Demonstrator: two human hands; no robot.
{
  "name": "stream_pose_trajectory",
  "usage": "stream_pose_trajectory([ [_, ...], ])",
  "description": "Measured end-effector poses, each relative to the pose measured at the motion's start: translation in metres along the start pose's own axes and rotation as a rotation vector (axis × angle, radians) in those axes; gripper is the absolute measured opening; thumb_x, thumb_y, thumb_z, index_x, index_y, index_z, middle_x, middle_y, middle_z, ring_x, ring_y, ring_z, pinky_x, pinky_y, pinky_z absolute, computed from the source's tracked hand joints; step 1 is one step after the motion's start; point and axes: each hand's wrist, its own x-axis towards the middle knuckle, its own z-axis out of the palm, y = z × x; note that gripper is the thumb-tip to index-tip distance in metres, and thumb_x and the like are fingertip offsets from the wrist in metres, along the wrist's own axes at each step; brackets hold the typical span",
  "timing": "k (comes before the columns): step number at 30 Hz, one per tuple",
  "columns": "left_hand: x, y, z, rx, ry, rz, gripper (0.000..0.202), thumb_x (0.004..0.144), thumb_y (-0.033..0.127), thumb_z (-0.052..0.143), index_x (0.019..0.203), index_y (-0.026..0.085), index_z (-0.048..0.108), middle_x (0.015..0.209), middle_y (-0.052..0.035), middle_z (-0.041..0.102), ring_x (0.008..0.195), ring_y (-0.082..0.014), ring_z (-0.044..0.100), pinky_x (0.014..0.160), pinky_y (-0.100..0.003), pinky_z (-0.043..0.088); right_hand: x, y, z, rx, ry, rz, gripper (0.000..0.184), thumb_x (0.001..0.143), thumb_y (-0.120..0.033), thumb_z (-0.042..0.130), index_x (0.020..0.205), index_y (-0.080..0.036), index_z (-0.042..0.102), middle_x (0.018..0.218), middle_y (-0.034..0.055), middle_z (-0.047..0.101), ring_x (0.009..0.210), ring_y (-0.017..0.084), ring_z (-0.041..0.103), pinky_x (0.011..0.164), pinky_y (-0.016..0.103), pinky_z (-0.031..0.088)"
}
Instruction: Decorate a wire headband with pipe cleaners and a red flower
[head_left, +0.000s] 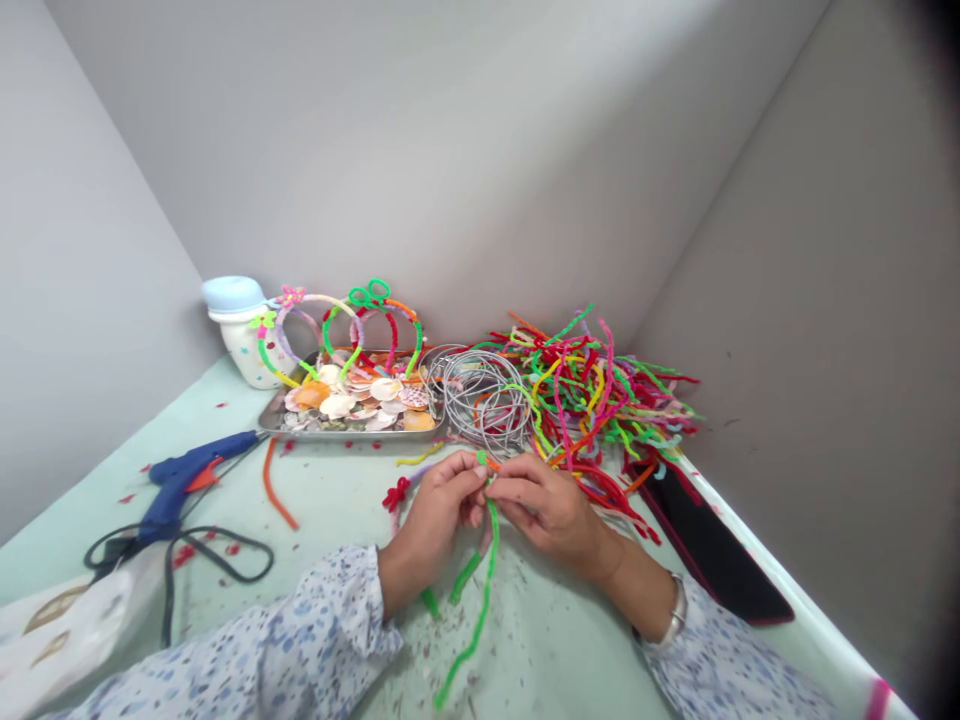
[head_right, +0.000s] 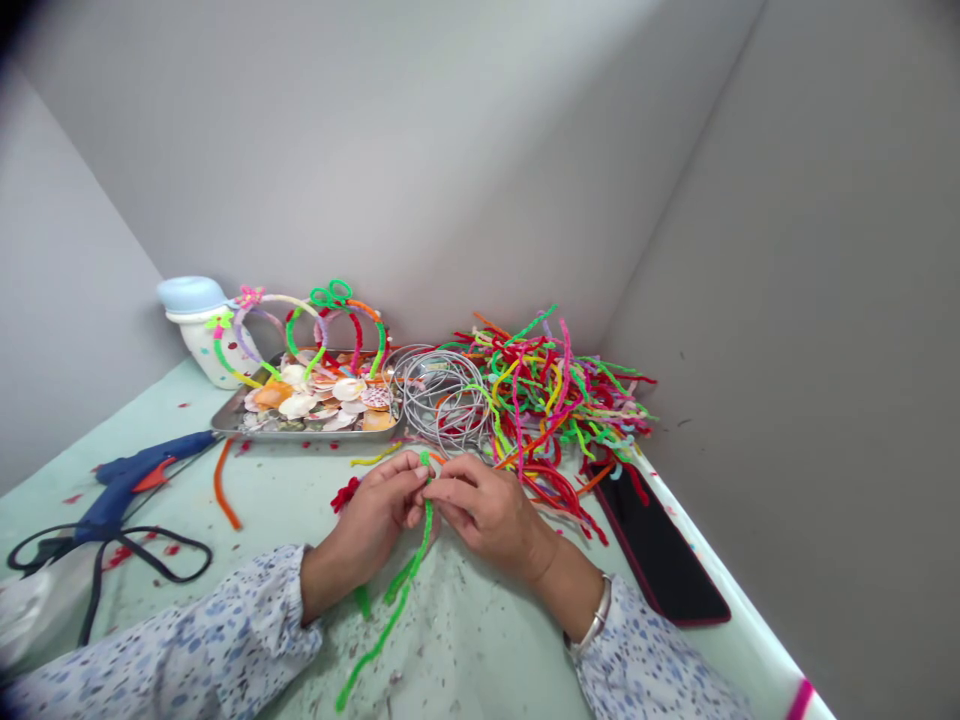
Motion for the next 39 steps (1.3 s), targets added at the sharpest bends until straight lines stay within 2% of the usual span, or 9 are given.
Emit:
stream_pose_trajectory([
  [6, -0.001, -0.002, -0.001, 0.023, -0.01, -0.037, 0.015, 0.078, 0.029, 0.06, 0.072, 0.018, 0.051, 0.051, 0.0069, 0.041, 0.039, -0.006, 0.034, 0.037, -0.017, 0.033, 0.001, 0.0, -0.001, 0.002, -0.034, -0.001, 0.024, 0.086, -0.014, 0.053, 0.105, -0.025, 0.062, 0.101, 0.0065, 0.061, 0.089, 0.016, 0.06, 0.075, 0.029, 0.051],
  [9, -0.001, -0.001, 0.0, 0.036, -0.013, -0.014, 0.016, 0.078, 0.029, 0.06, 0.072, 0.018, 0.051, 0.051, 0.0066, 0.041, 0.039, -0.0063, 0.033, 0.035, -0.017, 0.033, 0.001, 0.002, -0.002, 0.015, -0.028, 0.016, 0.022, 0.085, -0.012, 0.053, 0.102, -0.023, 0.061, 0.099, 0.0068, 0.06, 0.088, 0.016, 0.059, 0.075, 0.029, 0.05],
  [18, -0.006, 0.006, 0.006, 0.191, 0.054, 0.047, 0.015, 0.078, 0.029, 0.061, 0.076, 0.018, 0.05, 0.048, 0.0069, 0.047, 0.037, -0.0075, 0.041, 0.036, -0.018, 0.034, 0.002, 0.001, -0.001, 0.028, -0.022, 0.184, 0.016, 0.084, -0.009, 0.048, 0.094, -0.02, 0.054, 0.088, 0.0063, 0.055, 0.084, 0.018, 0.054, 0.071, 0.03, 0.046],
  [26, -0.006, 0.001, 0.004, 0.264, 0.024, 0.053, 0.018, 0.076, 0.031, 0.065, 0.077, 0.017, 0.053, 0.054, 0.0065, 0.049, 0.039, -0.006, 0.041, 0.038, -0.018, 0.035, 0.001, 0.0, 0.006, -0.035, 0.044, 0.289, 0.013, 0.08, -0.009, 0.048, 0.085, -0.021, 0.052, 0.079, 0.0032, 0.056, 0.072, 0.016, 0.054, 0.066, 0.029, 0.046],
  [30, -0.004, -0.002, 0.002, 0.242, 0.003, 0.047, 0.018, 0.079, 0.034, 0.062, 0.082, 0.018, 0.055, 0.055, 0.0059, 0.051, 0.039, -0.007, 0.044, 0.039, -0.019, 0.036, -0.002, 0.001, 0.009, -0.014, 0.083, 0.337, 0.014, 0.08, -0.011, 0.051, 0.088, -0.022, 0.053, 0.08, 0.0022, 0.061, 0.071, 0.016, 0.059, 0.066, 0.028, 0.049],
  [39, 0.001, -0.001, -0.005, 0.199, -0.009, -0.001, 0.017, 0.08, 0.033, 0.061, 0.083, 0.017, 0.059, 0.057, 0.0021, 0.059, 0.04, -0.009, 0.05, 0.043, -0.021, 0.036, 0.001, 0.0, 0.006, -0.049, 0.141, 0.223, 0.019, 0.081, -0.008, 0.05, 0.092, -0.022, 0.057, 0.082, 0.0035, 0.063, 0.077, 0.016, 0.061, 0.07, 0.029, 0.051],
])
